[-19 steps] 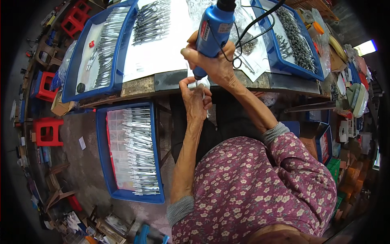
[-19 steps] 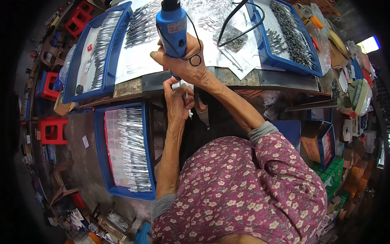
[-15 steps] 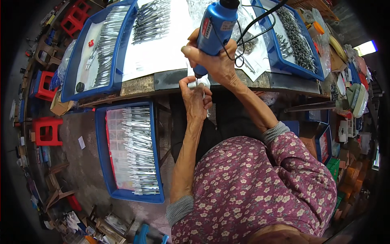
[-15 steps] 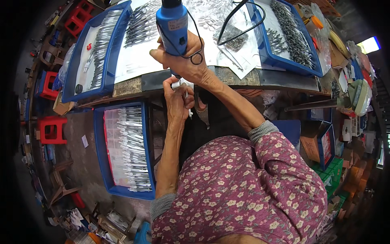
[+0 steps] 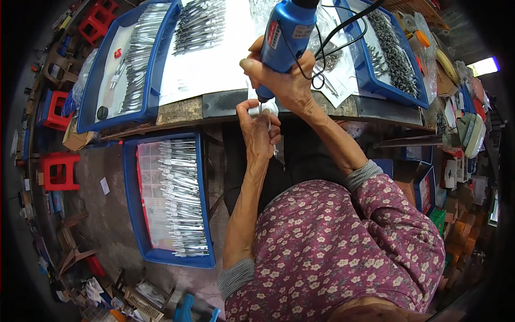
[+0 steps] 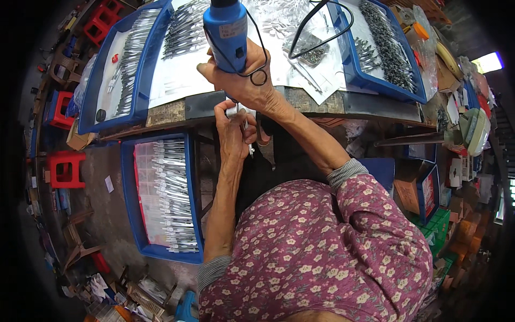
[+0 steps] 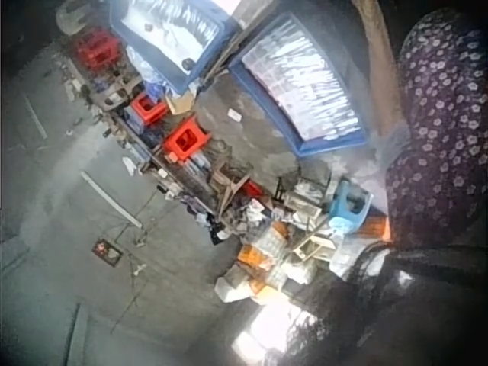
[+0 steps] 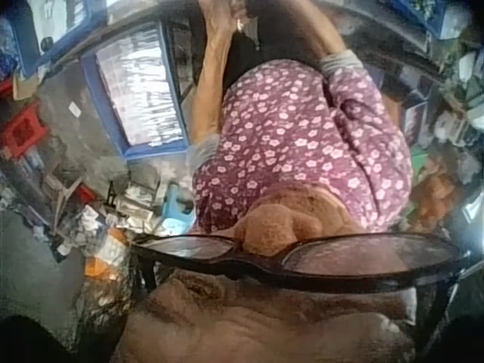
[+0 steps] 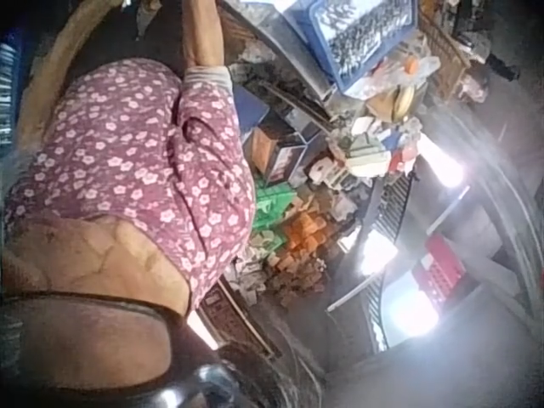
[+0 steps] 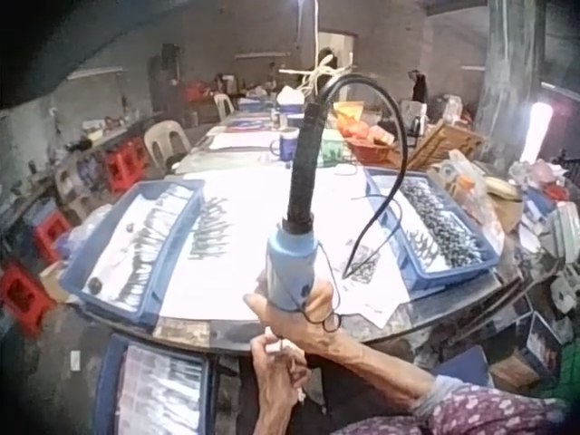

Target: Using an electric screwdriver to tighten screws on small metal frame components.

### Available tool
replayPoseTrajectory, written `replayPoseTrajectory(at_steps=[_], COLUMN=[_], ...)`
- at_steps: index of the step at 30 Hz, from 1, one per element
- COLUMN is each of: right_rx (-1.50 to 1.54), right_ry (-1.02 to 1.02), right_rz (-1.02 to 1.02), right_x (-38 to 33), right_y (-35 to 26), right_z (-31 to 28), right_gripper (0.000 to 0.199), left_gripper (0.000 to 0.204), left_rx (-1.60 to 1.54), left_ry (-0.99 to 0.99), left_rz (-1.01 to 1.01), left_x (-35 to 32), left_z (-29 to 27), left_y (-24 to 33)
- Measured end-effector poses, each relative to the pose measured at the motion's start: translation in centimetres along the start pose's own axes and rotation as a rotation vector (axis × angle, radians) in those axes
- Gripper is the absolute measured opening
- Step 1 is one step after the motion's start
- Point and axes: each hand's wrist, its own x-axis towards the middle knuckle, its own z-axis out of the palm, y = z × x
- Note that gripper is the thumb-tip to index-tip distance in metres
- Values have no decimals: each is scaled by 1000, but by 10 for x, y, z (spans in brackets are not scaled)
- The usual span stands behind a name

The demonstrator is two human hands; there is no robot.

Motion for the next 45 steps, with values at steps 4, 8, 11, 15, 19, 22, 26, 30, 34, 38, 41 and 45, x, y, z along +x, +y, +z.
replayPoseTrajectory(at_steps=[4,8,11,15,19,22,26,30,34,38,41,45], right_rx=[-169,-257,-206,-2,-157,-186,-51,-4,67,155,31,97], right_ry=[-4,-60,-15,-88,34,8,-78,-63,-13,25,-1,36], right_rz=[-96,-169,-153,36,-101,-234,-42,-10,40,139,151,55], right_x=[-5,-7,-4,2,-2,-2,1,0,-4,-7,-6,-8], right_y=[6,23,10,5,3,6,-2,-7,-1,0,-5,5], right_z=[2,5,10,2,5,4,1,-12,-14,-10,-16,-11], right_gripper=[13,9,11,18,8,9,11,14,14,15,14,15], left_gripper=[27,26,26,25,26,26,28,25,24,22,24,25], left_rx=[19,44,-6,0,13,13,-27,-18,-6,6,0,-22], left_ry=[-11,39,2,19,-5,5,-16,-6,0,33,-21,-101], left_rz=[32,8,47,13,51,51,58,26,-2,-75,-109,-5], left_x=[-2,-3,-2,-1,-3,-5,2,-1,-1,-3,-9,-27], left_z=[2,8,2,2,6,4,2,4,1,-2,0,-9], left_y=[4,6,-1,-2,6,1,-4,0,4,10,13,26])
